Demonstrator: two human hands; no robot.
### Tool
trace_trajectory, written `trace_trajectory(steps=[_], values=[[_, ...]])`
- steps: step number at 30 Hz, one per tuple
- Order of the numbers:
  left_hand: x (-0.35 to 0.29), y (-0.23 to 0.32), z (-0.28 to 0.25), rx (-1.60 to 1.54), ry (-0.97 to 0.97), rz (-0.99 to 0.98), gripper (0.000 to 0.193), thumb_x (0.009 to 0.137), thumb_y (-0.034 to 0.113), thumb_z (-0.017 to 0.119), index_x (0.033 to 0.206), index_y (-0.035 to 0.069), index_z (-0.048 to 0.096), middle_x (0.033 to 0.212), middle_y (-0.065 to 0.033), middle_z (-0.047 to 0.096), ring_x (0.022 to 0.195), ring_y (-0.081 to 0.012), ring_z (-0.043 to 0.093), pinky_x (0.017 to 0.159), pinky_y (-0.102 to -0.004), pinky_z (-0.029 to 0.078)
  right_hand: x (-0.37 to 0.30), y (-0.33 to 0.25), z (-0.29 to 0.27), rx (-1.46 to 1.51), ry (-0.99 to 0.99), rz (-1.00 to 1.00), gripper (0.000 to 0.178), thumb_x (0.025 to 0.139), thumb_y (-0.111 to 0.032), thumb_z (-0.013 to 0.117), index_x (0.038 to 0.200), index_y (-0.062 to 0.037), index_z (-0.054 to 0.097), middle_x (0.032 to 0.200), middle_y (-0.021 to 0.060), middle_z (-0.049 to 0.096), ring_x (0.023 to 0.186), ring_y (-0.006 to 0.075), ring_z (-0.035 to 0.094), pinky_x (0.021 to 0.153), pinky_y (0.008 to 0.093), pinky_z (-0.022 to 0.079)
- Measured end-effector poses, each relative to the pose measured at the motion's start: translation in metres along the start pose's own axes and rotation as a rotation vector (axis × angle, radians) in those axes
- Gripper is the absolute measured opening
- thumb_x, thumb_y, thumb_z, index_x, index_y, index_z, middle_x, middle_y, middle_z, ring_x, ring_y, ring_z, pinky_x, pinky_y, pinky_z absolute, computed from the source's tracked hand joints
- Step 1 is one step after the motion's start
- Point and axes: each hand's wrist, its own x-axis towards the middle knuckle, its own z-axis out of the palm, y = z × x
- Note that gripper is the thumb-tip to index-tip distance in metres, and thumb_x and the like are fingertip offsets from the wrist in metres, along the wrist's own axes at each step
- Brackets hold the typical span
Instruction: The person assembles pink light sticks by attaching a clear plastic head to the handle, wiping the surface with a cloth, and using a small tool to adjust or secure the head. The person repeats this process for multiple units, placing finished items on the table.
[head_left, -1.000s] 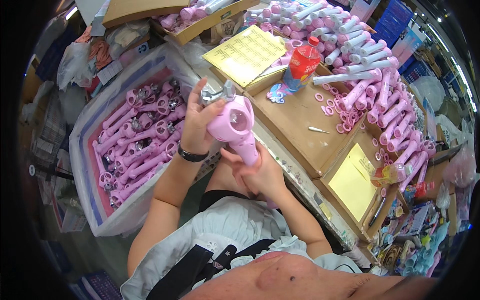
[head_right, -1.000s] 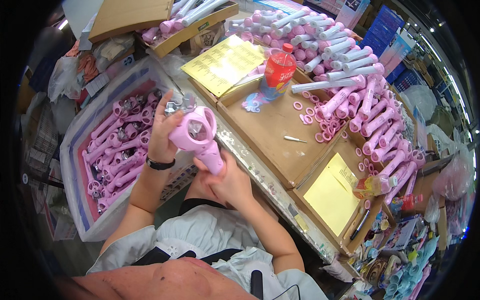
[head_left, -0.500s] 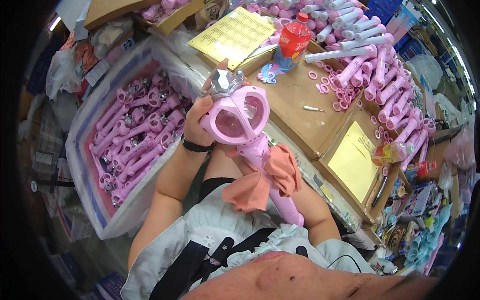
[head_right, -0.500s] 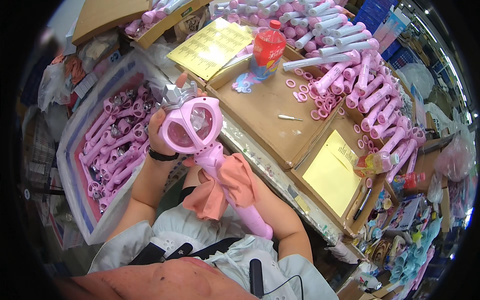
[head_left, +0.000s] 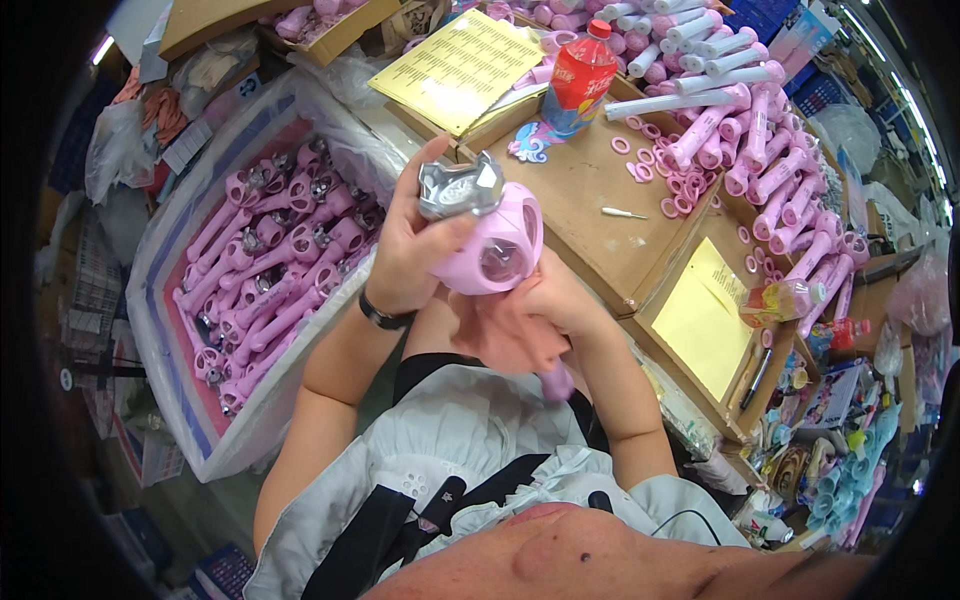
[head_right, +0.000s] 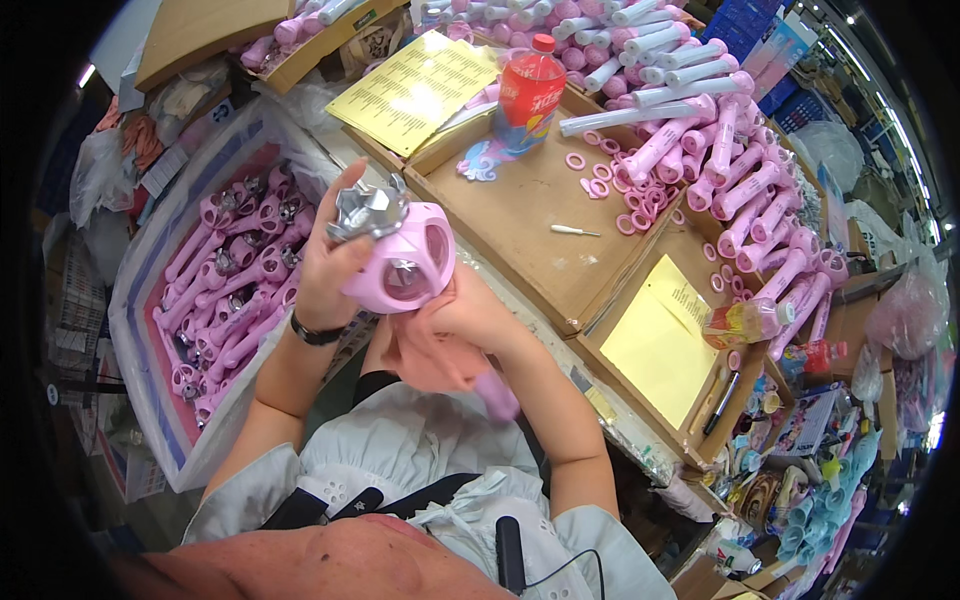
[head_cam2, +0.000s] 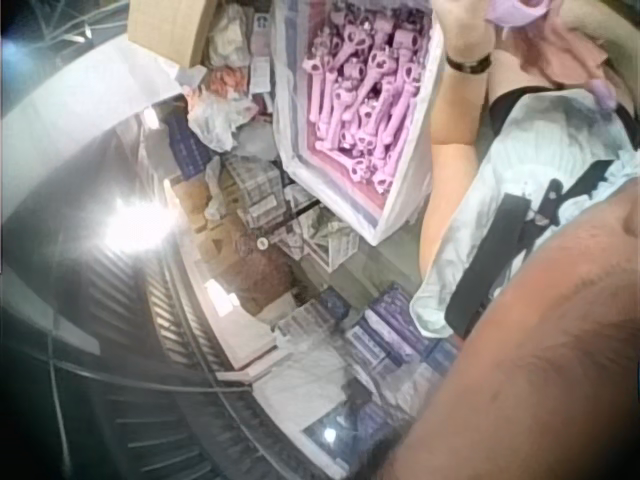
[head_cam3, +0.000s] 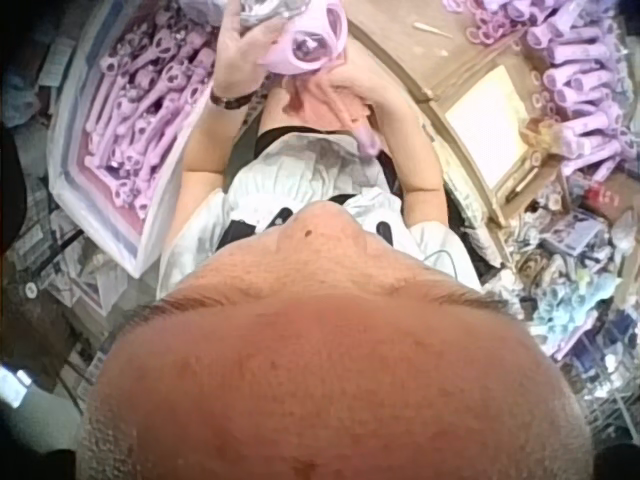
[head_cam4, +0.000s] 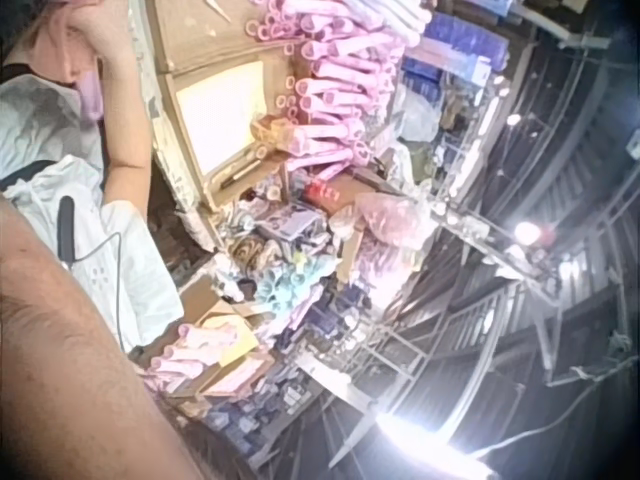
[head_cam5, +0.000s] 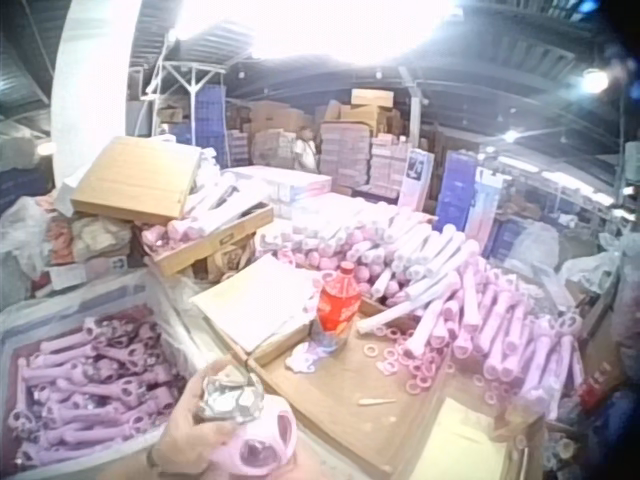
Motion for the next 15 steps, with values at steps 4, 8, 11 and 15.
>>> trace_trajectory(steps=[4, 8, 11, 15], values=[[-0.004, -0.010, 0.005, 0.208, 0.142, 0.156, 0.075, 0.078, -0.005, 0.061, 0.141, 0.003, 0.022, 0.118, -0.0138, 0.053, 0.107, -0.0188, 0.056, 0.094, -0.0322, 0.044, 0.009, 0.017, 0.014, -0.829, 0.450, -0.187, 0.075, 0.060, -0.020, 0.076, 0.126, -0.0057, 0.043, 0.100, 0.0164, 0.062, 0.092, 0.0320, 0.063, 0.076, 0.0370, 0.050], [0.004, 0.000, -0.014, 0.034, 0.156, 0.047, 0.074, 0.078, -0.005, 0.061, 0.141, 0.003, 0.023, 0.117, -0.0157, 0.054, 0.104, -0.0194, 0.057, 0.091, -0.0327, 0.046, -0.003, 0.041, 0.023, -0.841, 0.570, -0.180, 0.070, 0.060, -0.020, 0.075, 0.122, -0.0045, 0.046, 0.098, 0.0187, 0.062, 0.092, 0.0338, 0.063, 0.076, 0.0371, 0.050], [0.011, 0.013, -0.028, -0.074, 0.115, 0.013, 0.069, 0.080, -0.002, 0.059, 0.140, 0.000, 0.023, 0.115, -0.0179, 0.056, 0.101, -0.0218, 0.060, 0.088, -0.0323, 0.049, -0.019, 0.059, 0.012, -0.642, 0.324, 0.051, 0.067, 0.062, -0.019, 0.073, 0.122, -0.0036, 0.046, 0.098, 0.0149, 0.064, 0.091, 0.0257, 0.063, 0.078, 0.0325, 0.049], [0.030, 0.033, -0.052, -0.145, 0.148, -0.045, 0.054, 0.086, 0.010, 0.056, 0.134, -0.001, 0.031, 0.112, -0.0167, 0.057, 0.097, -0.0228, 0.061, 0.086, -0.0333, 0.050, -0.057, 0.085, -0.007, -0.089, -0.072, 0.311, 0.058, 0.067, -0.017, 0.077, 0.117, -0.0006, 0.052, 0.100, 0.0050, 0.061, 0.089, 0.0138, 0.058, 0.080, 0.0293, 0.047]])
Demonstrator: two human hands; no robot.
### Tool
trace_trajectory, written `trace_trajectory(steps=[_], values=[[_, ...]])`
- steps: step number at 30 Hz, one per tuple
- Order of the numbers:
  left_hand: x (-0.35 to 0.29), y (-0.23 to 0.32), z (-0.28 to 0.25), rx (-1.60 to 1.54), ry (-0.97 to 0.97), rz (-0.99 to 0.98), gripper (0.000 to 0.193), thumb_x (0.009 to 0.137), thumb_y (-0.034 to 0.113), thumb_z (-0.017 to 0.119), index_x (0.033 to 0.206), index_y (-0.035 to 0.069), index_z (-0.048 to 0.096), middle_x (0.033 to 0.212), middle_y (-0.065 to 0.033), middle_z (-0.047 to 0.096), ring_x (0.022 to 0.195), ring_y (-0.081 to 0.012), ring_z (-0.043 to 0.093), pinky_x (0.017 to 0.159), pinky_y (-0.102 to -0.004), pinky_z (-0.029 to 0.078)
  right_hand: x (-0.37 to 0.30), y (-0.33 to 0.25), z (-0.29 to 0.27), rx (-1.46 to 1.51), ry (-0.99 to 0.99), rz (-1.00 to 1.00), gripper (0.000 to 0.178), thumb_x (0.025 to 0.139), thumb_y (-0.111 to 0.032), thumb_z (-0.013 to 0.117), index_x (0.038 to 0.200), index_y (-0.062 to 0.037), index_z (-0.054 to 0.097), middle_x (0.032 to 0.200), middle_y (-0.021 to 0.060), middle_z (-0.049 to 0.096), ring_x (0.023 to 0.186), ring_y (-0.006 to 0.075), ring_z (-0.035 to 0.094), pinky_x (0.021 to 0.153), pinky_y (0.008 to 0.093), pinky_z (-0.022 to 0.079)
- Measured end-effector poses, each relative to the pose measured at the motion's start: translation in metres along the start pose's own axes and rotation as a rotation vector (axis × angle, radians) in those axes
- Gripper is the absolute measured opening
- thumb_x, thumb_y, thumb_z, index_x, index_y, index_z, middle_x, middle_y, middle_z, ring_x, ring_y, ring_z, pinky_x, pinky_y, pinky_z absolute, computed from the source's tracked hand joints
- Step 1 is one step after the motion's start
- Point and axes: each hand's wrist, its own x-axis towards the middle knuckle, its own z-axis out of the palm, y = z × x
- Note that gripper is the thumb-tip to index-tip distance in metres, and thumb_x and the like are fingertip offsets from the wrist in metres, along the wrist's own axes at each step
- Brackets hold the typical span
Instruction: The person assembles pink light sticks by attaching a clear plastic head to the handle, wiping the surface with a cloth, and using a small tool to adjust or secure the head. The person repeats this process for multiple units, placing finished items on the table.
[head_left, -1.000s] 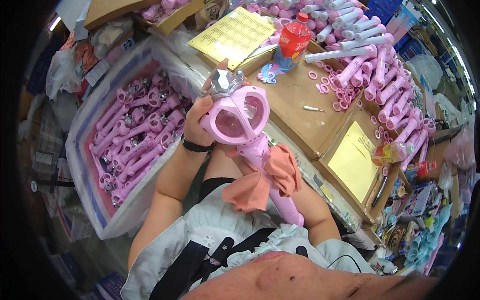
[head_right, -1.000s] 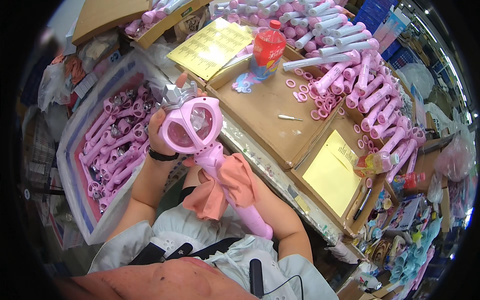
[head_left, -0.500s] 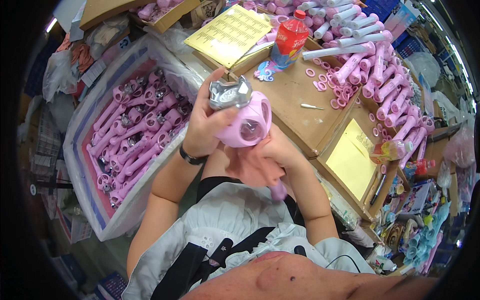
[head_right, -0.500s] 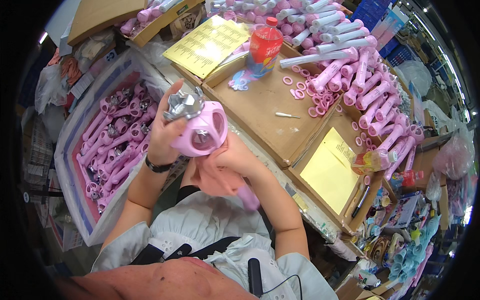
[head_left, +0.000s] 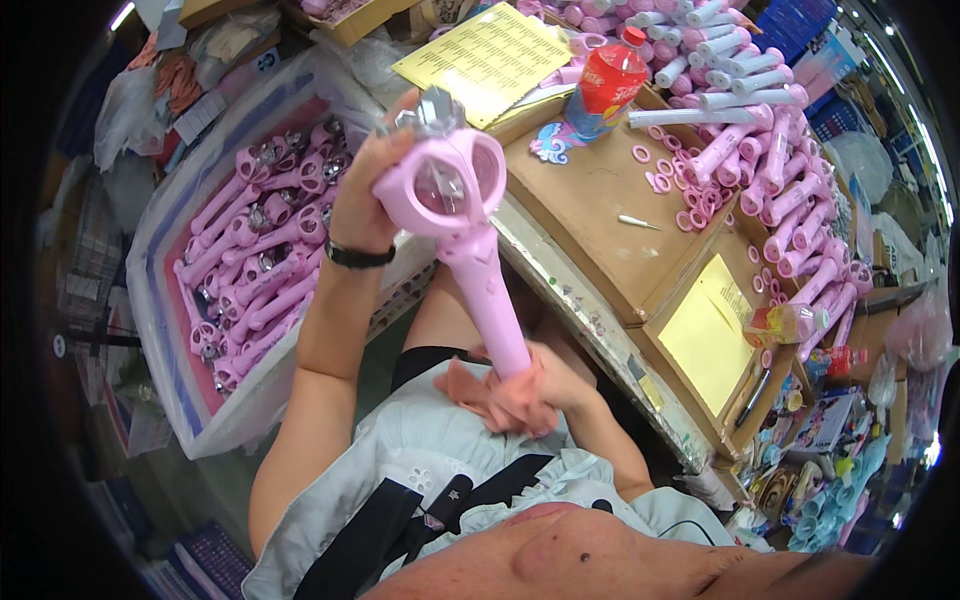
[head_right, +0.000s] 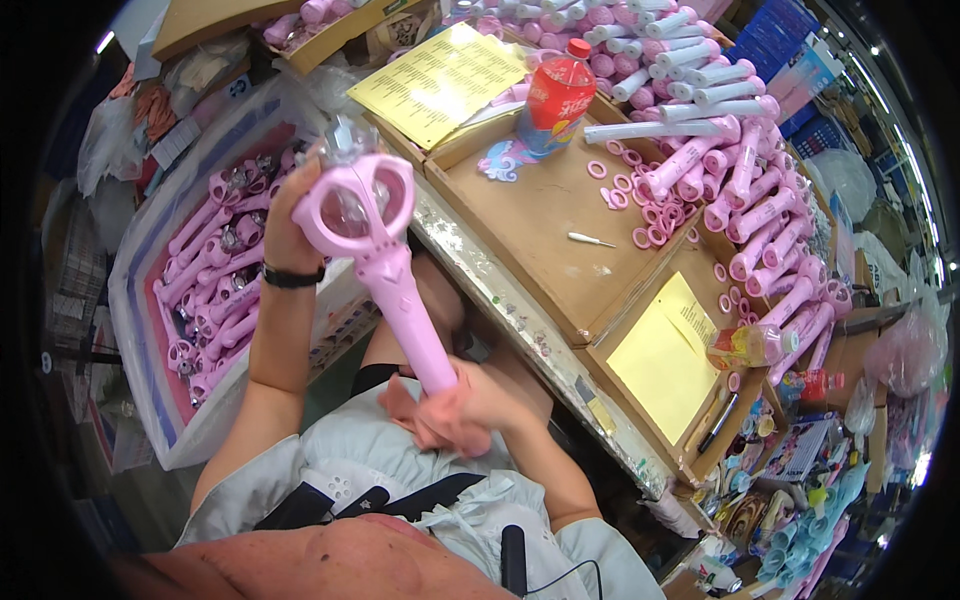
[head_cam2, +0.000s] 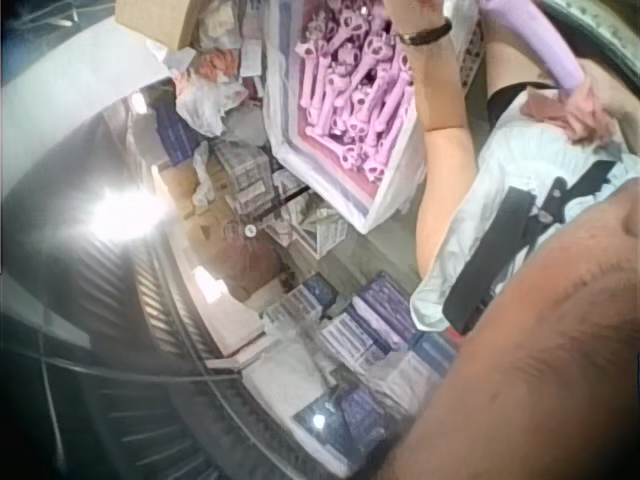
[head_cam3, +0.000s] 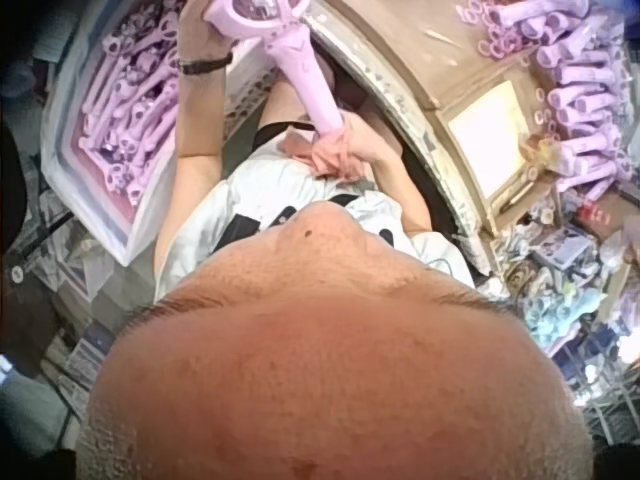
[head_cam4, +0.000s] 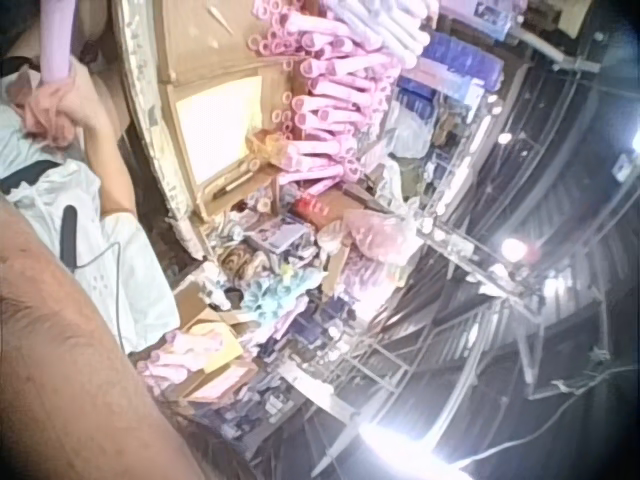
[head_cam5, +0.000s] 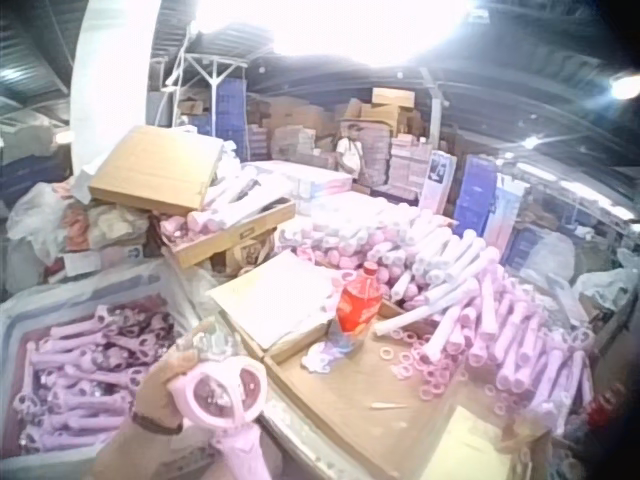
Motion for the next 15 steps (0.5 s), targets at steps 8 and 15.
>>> trace_trajectory(steps=[8, 15], values=[[0.014, -0.014, -0.010, -0.081, -0.044, -0.024, 0.049, 0.094, 0.040, 0.045, 0.124, 0.000, 0.045, 0.115, -0.0126, 0.057, 0.100, -0.0203, 0.059, 0.087, -0.0344, 0.049, -0.028, 0.028, -0.005, -0.040, -0.015, -0.138, 0.064, 0.067, -0.016, 0.078, 0.121, -0.0018, 0.047, 0.109, 0.0051, 0.057, 0.098, 0.0130, 0.055, 0.089, 0.0289, 0.043], [-0.041, -0.088, 0.030, -0.428, -0.089, -0.146, 0.086, 0.083, 0.074, 0.025, 0.136, 0.007, 0.034, 0.093, -0.0073, 0.056, 0.075, -0.0158, 0.056, 0.065, -0.0320, 0.048, -0.013, 0.011, -0.002, 0.004, -0.071, -0.113, 0.066, 0.067, -0.013, 0.076, 0.123, -0.0013, 0.043, 0.108, 0.0058, 0.054, 0.100, 0.0131, 0.053, 0.090, 0.0295, 0.042]])
